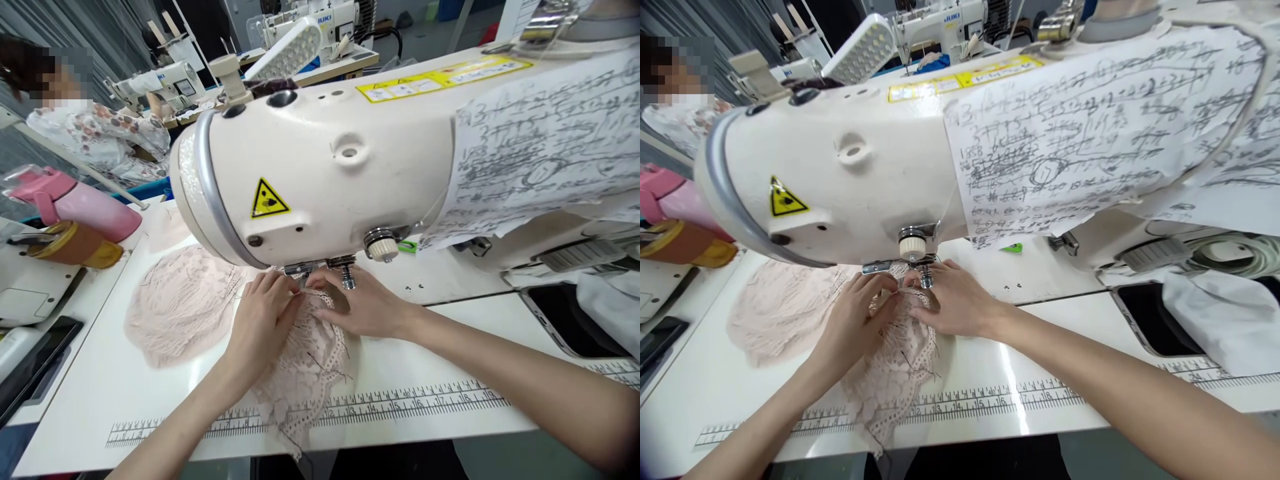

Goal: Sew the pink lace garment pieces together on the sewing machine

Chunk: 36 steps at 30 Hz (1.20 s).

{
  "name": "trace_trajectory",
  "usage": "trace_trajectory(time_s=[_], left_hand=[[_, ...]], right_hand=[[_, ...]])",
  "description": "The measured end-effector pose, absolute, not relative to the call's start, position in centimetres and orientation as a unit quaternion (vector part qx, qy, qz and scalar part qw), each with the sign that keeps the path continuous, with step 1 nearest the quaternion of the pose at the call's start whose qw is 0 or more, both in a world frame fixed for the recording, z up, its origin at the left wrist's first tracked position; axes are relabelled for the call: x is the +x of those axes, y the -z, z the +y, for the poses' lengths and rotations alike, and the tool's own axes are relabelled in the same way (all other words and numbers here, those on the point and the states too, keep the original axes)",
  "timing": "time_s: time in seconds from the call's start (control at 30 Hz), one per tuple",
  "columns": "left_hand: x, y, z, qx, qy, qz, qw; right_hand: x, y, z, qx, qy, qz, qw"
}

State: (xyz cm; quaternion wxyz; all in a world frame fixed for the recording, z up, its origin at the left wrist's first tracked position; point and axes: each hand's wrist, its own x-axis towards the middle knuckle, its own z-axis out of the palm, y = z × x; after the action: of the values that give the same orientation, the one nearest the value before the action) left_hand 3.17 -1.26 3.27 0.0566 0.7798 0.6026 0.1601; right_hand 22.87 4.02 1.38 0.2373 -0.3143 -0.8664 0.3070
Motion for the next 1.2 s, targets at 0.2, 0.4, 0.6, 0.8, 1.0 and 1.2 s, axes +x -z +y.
trace_trajectory(time_s=[0.2,0.4,0.6,0.8,1.0,1.2], left_hand=[[3.1,-4.1,-0.8,0.709,-0.111,0.674,0.176],[2.0,-3.5,1.5,0.744,-0.083,0.652,0.118],[3.1,-3.8,1.0,0.792,-0.106,0.595,-0.089],[4.8,-2.2,-3.1,0.858,-0.127,0.470,-0.163],[4.0,-1.4,-2.5,0.863,-0.105,0.468,-0.160],[2.9,-0.9,-1.1,0.860,-0.111,0.483,-0.118]], right_hand=[[23.0,-1.9,3.5,-0.377,-0.482,-0.756,0.233],[23.4,-1.0,3.8,-0.343,-0.145,-0.893,0.252],[23.4,-0.1,4.1,-0.214,0.094,-0.929,0.286],[23.5,0.4,4.2,-0.212,0.099,-0.929,0.286],[23.5,0.3,4.3,-0.211,0.126,-0.920,0.305],[23.1,0.3,4.5,-0.239,0.119,-0.918,0.294]])
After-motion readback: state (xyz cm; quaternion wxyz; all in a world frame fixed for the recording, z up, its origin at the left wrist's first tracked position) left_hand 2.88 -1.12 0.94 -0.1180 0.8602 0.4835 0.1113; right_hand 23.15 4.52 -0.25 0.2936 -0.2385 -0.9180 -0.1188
